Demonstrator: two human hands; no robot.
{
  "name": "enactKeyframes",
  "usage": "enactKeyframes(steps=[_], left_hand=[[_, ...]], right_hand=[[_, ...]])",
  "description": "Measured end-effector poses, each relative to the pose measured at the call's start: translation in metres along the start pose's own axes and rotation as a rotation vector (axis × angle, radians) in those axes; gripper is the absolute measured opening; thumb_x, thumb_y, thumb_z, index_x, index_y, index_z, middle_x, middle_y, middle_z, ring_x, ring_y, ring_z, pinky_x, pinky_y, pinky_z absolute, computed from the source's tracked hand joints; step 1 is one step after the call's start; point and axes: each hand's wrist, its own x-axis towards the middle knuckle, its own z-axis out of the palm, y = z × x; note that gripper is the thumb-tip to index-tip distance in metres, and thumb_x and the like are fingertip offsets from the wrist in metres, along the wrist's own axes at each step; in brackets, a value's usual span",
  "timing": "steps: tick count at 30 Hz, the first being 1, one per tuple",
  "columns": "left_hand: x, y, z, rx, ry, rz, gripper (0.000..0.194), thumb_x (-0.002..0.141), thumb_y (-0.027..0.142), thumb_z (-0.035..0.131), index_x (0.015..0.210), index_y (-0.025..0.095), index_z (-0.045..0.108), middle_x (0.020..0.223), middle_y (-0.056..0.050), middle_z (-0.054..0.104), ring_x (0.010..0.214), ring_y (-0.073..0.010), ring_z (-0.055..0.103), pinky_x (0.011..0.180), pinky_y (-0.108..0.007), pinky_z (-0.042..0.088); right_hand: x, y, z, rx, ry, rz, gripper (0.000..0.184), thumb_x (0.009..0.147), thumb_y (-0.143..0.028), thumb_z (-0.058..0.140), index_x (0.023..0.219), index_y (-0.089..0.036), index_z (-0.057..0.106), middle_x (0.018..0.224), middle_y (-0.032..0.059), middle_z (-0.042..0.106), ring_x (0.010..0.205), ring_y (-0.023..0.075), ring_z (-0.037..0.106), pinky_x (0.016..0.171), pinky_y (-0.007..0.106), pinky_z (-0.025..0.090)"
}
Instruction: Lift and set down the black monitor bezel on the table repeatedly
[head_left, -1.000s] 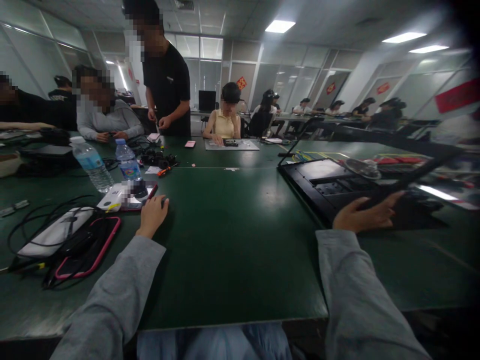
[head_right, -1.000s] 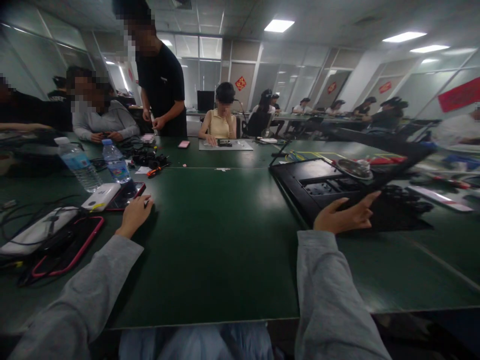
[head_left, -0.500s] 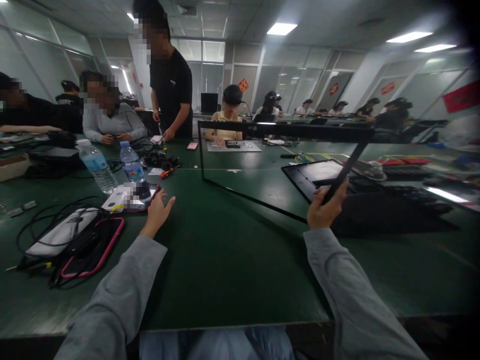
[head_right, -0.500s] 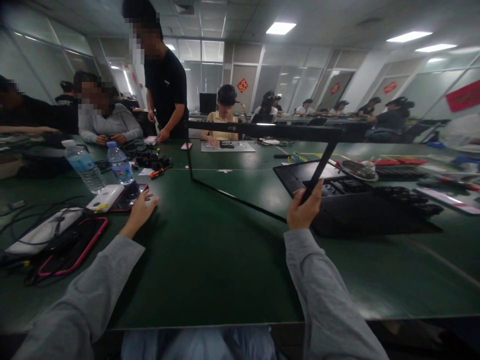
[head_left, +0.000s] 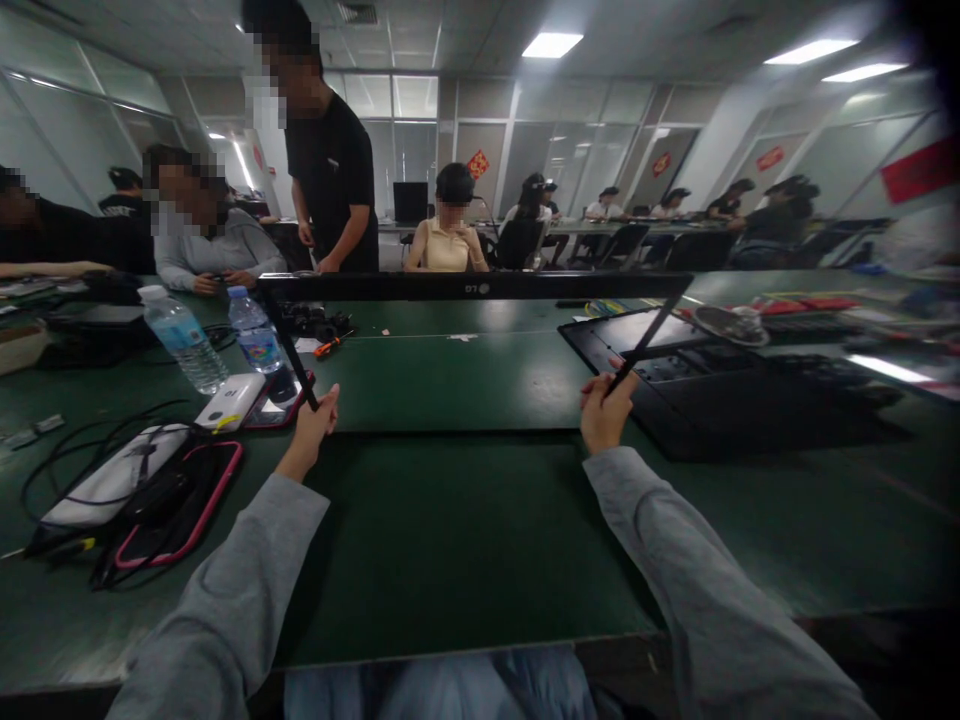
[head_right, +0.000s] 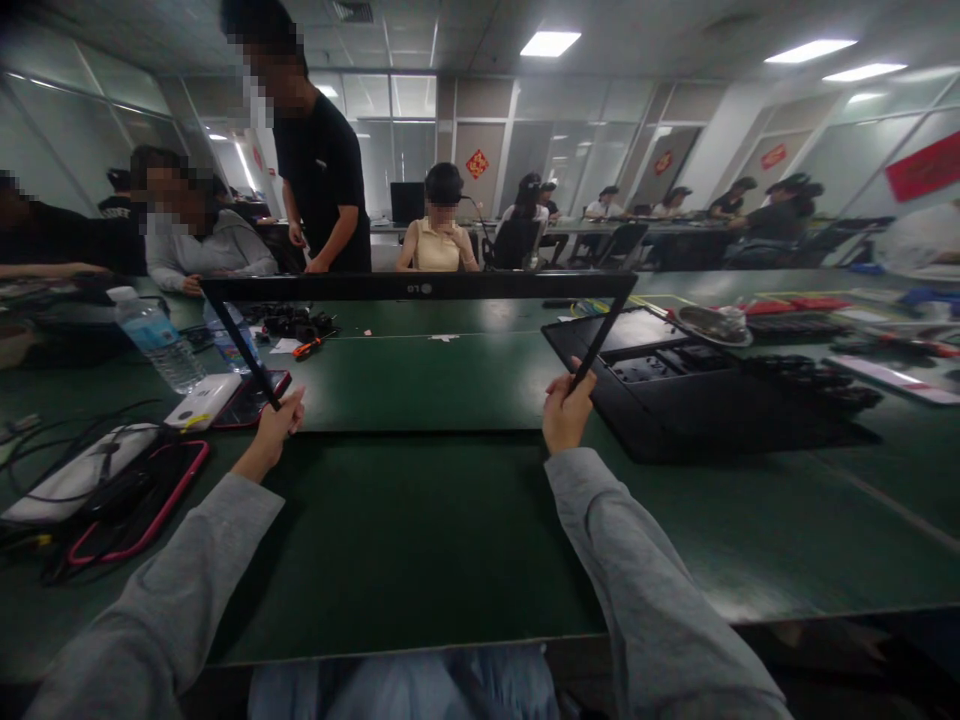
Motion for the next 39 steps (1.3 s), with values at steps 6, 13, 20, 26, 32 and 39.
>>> enactKeyframes(steps=[6, 13, 20, 26, 32, 39], left_hand=[[-0.003, 0.003, 0.001, -0.038, -0.079, 0.011, 0.053, 0.077, 0.057, 0.069, 0.051, 0.021, 0.04, 0.045, 0.006, 0.037, 0.038, -0.0052, 0.034, 0.041, -0.021, 0.026], [-0.002, 0.002, -0.001, -0.031, -0.091, 0.008, 0.052, 0.077, 0.056, 0.07, 0.053, 0.02, 0.042, 0.046, 0.007, 0.038, 0.038, -0.0044, 0.034, 0.041, -0.02, 0.025], [-0.002, -0.002, 0.001, -0.006, -0.082, 0.025, 0.05, 0.077, 0.057, 0.07, 0.054, 0.021, 0.043, 0.045, 0.007, 0.038, 0.037, -0.0053, 0.033, 0.041, -0.021, 0.028], [-0.005, -0.001, 0.007, 0.04, -0.118, 0.018, 0.051, 0.076, 0.059, 0.07, 0.053, 0.021, 0.044, 0.046, 0.006, 0.039, 0.038, -0.0061, 0.036, 0.04, -0.021, 0.029], [-0.002, -0.004, 0.007, 0.041, -0.096, 0.021, 0.05, 0.077, 0.059, 0.069, 0.054, 0.021, 0.045, 0.046, 0.006, 0.039, 0.037, -0.006, 0.036, 0.04, -0.021, 0.028], [-0.004, 0.003, 0.005, 0.039, -0.01, 0.065, 0.051, 0.078, 0.058, 0.067, 0.053, 0.021, 0.044, 0.044, 0.006, 0.038, 0.037, -0.0058, 0.035, 0.038, -0.021, 0.026]], right_hand=[[-0.003, 0.025, 0.006, 0.078, -0.086, 0.158, 0.045, 0.089, -0.061, 0.055, 0.1, -0.018, 0.063, 0.066, -0.0035, 0.056, 0.049, 0.0092, 0.053, 0.049, 0.024, 0.044], [-0.007, 0.028, 0.009, 0.225, -0.172, 0.374, 0.054, 0.076, -0.072, 0.064, 0.081, -0.018, 0.064, 0.054, -0.0046, 0.05, 0.045, 0.009, 0.049, 0.043, 0.023, 0.04], [-0.002, 0.028, 0.007, 0.244, -0.133, 0.305, 0.054, 0.079, -0.073, 0.062, 0.079, -0.019, 0.062, 0.049, -0.0065, 0.045, 0.043, 0.008, 0.041, 0.042, 0.023, 0.034], [0.002, 0.037, 0.004, 0.229, -0.098, 0.298, 0.056, 0.079, -0.075, 0.059, 0.077, -0.02, 0.059, 0.049, -0.0067, 0.043, 0.042, 0.0082, 0.04, 0.043, 0.024, 0.032], [0.001, 0.036, 0.004, 0.213, -0.101, 0.302, 0.058, 0.079, -0.077, 0.059, 0.078, -0.019, 0.06, 0.05, -0.0062, 0.043, 0.043, 0.0088, 0.041, 0.043, 0.024, 0.032], [0.001, 0.033, 0.004, 0.222, -0.16, 0.275, 0.056, 0.082, -0.075, 0.057, 0.08, -0.019, 0.061, 0.051, -0.0067, 0.042, 0.044, 0.0085, 0.041, 0.045, 0.024, 0.032]])
